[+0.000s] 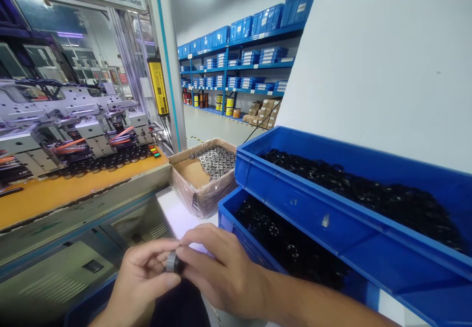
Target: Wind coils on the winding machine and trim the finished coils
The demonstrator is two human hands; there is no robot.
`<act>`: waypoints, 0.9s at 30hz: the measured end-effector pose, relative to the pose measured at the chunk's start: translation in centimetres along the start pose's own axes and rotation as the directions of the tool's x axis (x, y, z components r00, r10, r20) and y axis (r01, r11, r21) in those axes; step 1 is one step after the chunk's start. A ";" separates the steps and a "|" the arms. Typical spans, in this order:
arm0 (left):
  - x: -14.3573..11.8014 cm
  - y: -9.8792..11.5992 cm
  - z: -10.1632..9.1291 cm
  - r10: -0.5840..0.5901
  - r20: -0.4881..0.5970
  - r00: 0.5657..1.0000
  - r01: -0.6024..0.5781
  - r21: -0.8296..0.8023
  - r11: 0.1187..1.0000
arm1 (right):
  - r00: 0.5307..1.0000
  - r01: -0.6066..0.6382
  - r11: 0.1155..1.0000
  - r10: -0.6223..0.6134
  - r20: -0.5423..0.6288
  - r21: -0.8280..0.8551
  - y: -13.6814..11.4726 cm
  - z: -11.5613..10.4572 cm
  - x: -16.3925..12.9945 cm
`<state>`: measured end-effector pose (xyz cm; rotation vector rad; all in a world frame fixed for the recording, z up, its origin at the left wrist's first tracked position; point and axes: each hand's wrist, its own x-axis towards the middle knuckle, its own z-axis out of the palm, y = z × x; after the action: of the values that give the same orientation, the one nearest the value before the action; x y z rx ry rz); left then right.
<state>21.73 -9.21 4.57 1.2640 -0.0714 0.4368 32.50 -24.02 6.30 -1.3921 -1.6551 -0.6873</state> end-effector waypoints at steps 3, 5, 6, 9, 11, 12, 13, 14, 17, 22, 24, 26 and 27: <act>0.0 -0.1 0.0 -0.009 0.011 1.000 0.009 -0.012 1.000 | 1.000 0.004 1.000 -0.004 0.000 0.002 0.1 0.0 -0.1; -0.1 -0.2 -0.1 -0.017 0.021 1.000 0.017 -0.022 1.000 | 1.000 0.017 1.000 -0.017 0.001 -0.001 0.3 0.1 -0.3; -0.2 -0.3 -0.2 -0.018 0.025 1.000 0.019 -0.025 0.999 | 1.000 0.023 1.000 -0.023 0.002 -0.001 0.3 0.1 -0.4; -0.2 -0.3 -0.3 -0.017 0.036 0.999 0.018 -0.029 0.999 | 0.999 0.039 0.999 -0.039 0.018 0.004 0.4 0.1 -0.5; -0.2 -0.3 -0.3 -0.015 0.028 0.999 0.016 -0.036 0.999 | 0.999 0.038 0.999 -0.038 0.022 0.010 0.4 0.0 -0.4; -0.1 -0.3 -0.3 -0.018 0.026 1.000 0.019 -0.041 0.999 | 0.999 0.032 0.999 -0.032 0.023 0.013 0.4 0.0 -0.4; -0.1 -0.3 -0.3 -0.020 0.023 1.000 0.021 -0.045 0.999 | 0.999 0.024 1.000 -0.025 0.023 0.014 0.3 0.0 -0.3; -0.1 -0.3 -0.3 -0.022 0.018 1.000 0.022 -0.049 0.999 | 1.000 0.020 1.000 -0.020 0.021 0.014 0.3 -0.1 -0.2; -0.2 -0.4 -0.4 -0.025 0.012 1.000 0.026 -0.056 0.998 | 0.999 0.030 0.999 -0.030 0.022 0.012 0.3 0.0 -0.2; -0.3 -0.8 -0.6 -0.052 0.015 0.999 0.053 -0.067 0.996 | 0.999 0.031 0.999 -0.031 0.006 -0.008 0.5 0.2 -0.5; -0.4 -0.8 -0.7 -0.065 0.021 0.998 0.067 -0.077 0.995 | 0.999 0.044 0.999 -0.043 0.010 -0.019 0.6 0.3 -0.6; -0.4 -0.6 -0.7 -0.084 0.033 0.996 0.086 -0.087 0.992 | 0.997 0.065 0.997 -0.064 0.041 -0.040 0.6 0.2 -0.7; -0.4 -0.4 -0.7 -0.099 0.046 0.994 0.103 -0.091 0.991 | 0.996 0.072 0.996 -0.069 0.053 -0.052 0.5 0.2 -0.8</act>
<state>21.40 -8.77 3.87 1.1793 -0.0619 0.3166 33.01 -24.13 5.47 -1.4049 -1.7445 -0.7467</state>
